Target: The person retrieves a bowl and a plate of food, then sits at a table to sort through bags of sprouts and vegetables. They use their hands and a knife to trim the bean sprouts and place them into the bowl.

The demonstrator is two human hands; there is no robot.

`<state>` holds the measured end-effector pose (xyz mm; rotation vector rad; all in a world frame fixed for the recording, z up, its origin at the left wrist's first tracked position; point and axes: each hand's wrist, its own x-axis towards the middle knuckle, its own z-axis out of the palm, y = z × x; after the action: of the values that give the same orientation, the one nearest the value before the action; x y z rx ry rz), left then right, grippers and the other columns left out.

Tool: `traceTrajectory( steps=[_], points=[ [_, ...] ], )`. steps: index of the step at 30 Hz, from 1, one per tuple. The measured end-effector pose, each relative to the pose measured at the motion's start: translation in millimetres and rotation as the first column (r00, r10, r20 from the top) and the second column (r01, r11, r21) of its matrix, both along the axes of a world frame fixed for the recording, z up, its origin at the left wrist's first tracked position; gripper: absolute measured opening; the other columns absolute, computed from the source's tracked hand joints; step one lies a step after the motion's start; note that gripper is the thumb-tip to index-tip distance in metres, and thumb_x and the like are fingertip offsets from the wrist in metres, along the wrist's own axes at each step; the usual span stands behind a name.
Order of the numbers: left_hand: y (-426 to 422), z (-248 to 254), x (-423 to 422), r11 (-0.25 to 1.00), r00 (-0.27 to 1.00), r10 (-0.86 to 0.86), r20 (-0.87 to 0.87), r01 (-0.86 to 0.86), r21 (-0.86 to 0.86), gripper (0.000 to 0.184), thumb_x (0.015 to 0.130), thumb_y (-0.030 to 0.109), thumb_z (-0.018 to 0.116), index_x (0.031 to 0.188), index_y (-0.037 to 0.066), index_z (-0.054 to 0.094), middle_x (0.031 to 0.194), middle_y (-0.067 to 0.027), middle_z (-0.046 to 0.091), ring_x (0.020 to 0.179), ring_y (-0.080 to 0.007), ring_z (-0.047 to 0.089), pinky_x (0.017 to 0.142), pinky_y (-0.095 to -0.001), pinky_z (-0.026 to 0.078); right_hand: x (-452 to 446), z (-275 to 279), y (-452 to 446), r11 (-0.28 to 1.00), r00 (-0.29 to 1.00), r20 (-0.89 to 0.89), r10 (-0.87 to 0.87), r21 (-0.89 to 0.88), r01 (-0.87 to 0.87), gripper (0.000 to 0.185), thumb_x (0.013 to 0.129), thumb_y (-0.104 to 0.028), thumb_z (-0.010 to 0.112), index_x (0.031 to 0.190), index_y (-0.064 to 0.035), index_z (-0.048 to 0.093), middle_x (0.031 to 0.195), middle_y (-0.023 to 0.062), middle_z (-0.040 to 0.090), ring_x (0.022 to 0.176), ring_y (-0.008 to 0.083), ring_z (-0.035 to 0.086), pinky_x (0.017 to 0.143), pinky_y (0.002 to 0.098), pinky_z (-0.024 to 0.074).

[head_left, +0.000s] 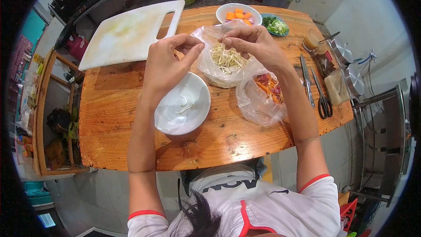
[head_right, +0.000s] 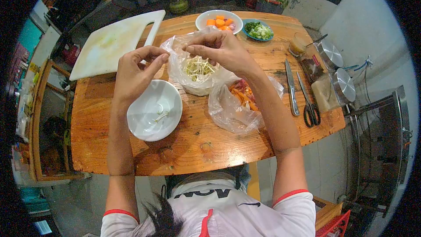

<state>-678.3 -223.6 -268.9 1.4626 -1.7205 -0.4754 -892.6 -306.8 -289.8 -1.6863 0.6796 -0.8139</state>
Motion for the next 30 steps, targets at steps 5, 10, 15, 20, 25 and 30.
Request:
traceTrajectory(
  steps=[5,10,15,20,25,30],
  points=[
    [-5,-9,-4,0.962,0.851,-0.215,-0.480,0.269,0.045,0.042,0.082,0.017,0.072,0.117,-0.001,0.058,0.092,-0.0097,0.069,0.080,-0.0129,0.065,0.073,-0.0249,0.051,5,6,13,0.993,0.989,0.109,0.096,0.057,-0.102,0.021,0.083,-0.023,0.072,0.097,-0.0069,0.072,0.078,-0.0007,0.067,0.062,0.0016,0.050,0.052,0.0180,0.0346],
    [-3,-3,-5,0.903,0.737,-0.241,-0.631,0.408,0.132,0.052,0.081,0.014,0.072,0.127,0.000,0.051,0.092,-0.0100,0.069,0.083,-0.0141,0.066,0.076,-0.0259,0.051,16,-2,15,0.989,0.969,0.201,0.145,-0.035,-0.141,0.024,0.082,-0.023,0.073,0.098,-0.0048,0.072,0.079,-0.0021,0.067,0.065,0.0016,0.051,0.053,0.0180,0.0352],
    [-5,-6,-4,0.940,0.777,-0.218,-0.591,0.331,0.089,0.047,0.079,0.011,0.073,0.122,-0.001,0.057,0.087,-0.0106,0.070,0.081,-0.0141,0.066,0.076,-0.0262,0.051,15,4,16,0.937,0.997,0.056,-0.060,-0.342,0.075,0.024,0.080,-0.017,0.074,0.100,-0.0050,0.071,0.083,-0.0032,0.066,0.067,0.0024,0.050,0.053,0.0176,0.0351],
    [-6,-7,-5,0.963,0.794,-0.195,-0.575,0.267,0.041,0.039,0.079,0.006,0.072,0.115,-0.003,0.062,0.084,-0.0105,0.070,0.079,-0.0135,0.066,0.077,-0.0259,0.051,11,18,29,0.704,0.959,0.024,-0.281,-0.674,0.223,0.019,0.075,-0.018,0.075,0.091,-0.0080,0.072,0.073,0.0013,0.066,0.060,0.0092,0.054,0.057,0.0239,0.0465],
    [-6,-7,-5,0.963,0.805,-0.195,-0.560,0.266,0.047,0.036,0.079,0.005,0.072,0.112,-0.004,0.063,0.085,-0.0110,0.070,0.080,-0.0134,0.066,0.079,-0.0263,0.052,13,12,26,0.605,0.951,0.063,-0.304,-0.758,0.244,0.013,0.075,-0.017,0.074,0.085,-0.0086,0.070,0.072,0.0030,0.066,0.060,0.0140,0.058,0.056,0.0265,0.0480],
    [-6,-8,-6,0.960,0.811,-0.203,-0.548,0.277,0.054,0.032,0.080,0.005,0.072,0.109,-0.004,0.064,0.086,-0.0112,0.070,0.082,-0.0138,0.067,0.080,-0.0263,0.052,14,12,27,0.596,0.941,0.060,-0.334,-0.760,0.260,0.010,0.075,-0.013,0.073,0.082,-0.0072,0.069,0.073,0.0024,0.065,0.062,0.0131,0.057,0.055,0.0260,0.0459]
  ],
)
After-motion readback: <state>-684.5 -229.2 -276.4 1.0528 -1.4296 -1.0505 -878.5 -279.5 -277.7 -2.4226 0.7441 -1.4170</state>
